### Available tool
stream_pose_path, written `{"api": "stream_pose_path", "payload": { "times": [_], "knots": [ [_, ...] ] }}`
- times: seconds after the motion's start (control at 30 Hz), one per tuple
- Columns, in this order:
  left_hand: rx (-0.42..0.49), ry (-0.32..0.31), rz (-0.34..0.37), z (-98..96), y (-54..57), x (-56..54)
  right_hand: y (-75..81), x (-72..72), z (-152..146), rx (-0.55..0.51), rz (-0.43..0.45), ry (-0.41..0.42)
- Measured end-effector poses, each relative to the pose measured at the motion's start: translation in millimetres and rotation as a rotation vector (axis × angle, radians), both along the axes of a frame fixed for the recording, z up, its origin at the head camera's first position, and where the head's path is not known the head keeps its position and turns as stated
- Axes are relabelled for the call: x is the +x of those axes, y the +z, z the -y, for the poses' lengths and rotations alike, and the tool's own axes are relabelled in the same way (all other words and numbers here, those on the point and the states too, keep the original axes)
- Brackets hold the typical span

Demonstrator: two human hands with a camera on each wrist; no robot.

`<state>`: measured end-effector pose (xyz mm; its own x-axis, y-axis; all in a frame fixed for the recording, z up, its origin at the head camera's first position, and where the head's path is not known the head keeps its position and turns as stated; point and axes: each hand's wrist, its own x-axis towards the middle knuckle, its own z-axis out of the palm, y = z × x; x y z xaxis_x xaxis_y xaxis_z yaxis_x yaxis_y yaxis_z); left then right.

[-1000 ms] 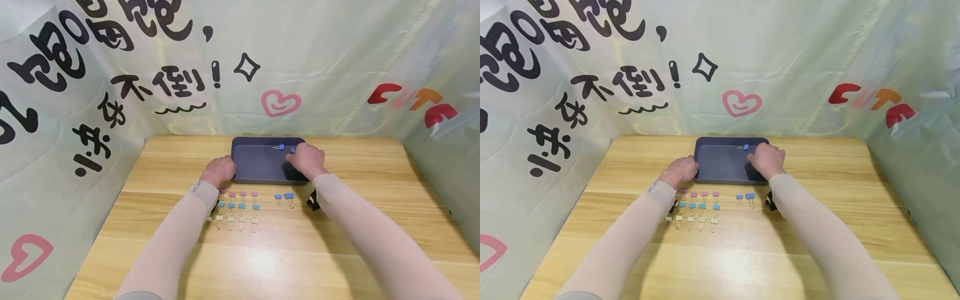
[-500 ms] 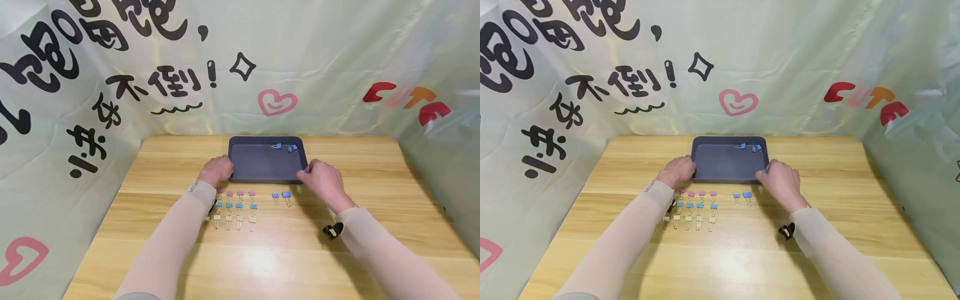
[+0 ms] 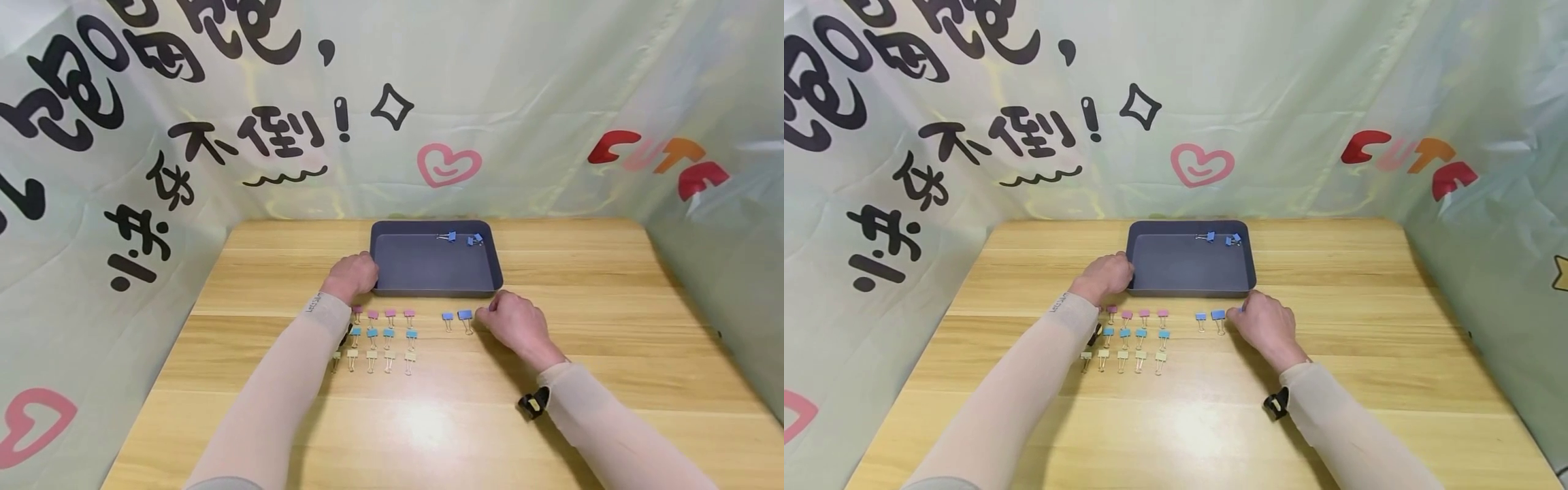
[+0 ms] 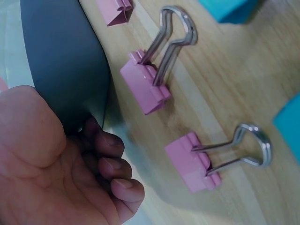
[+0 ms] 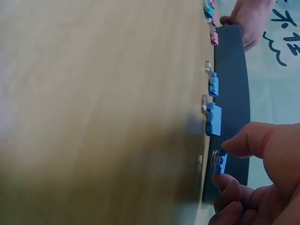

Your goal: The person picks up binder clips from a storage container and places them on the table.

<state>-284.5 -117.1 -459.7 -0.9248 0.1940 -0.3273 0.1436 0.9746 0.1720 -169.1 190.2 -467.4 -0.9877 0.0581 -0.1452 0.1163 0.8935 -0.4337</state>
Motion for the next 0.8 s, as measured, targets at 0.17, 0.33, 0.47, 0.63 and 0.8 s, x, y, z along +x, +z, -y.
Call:
{"api": "stream_pose_path", "payload": {
  "times": [0.17, 0.33, 0.47, 0.63, 0.8],
  "knots": [
    [0.002, 0.004, 0.002, -0.2, -0.4, -0.4, -4.2, -0.7, 2.9, 0.014, 0.015, -0.009],
    [-0.003, 0.0, -0.002, -0.4, -0.4, -1.4, -6.3, -0.1, 4.5, 0.028, 0.009, -0.01],
    [-0.007, -0.005, -0.004, -0.3, 0.0, -1.9, -3.3, 0.4, 2.9, 0.039, 0.017, -0.006],
    [-0.006, -0.009, 0.004, -0.4, 0.7, -2.2, 9.8, -1.2, -3.0, 0.043, -0.015, -0.003],
    [-0.004, -0.008, 0.01, 0.1, -0.4, -1.5, 29.0, -10.8, -8.9, 0.036, -0.081, 0.014]
  ]
}}
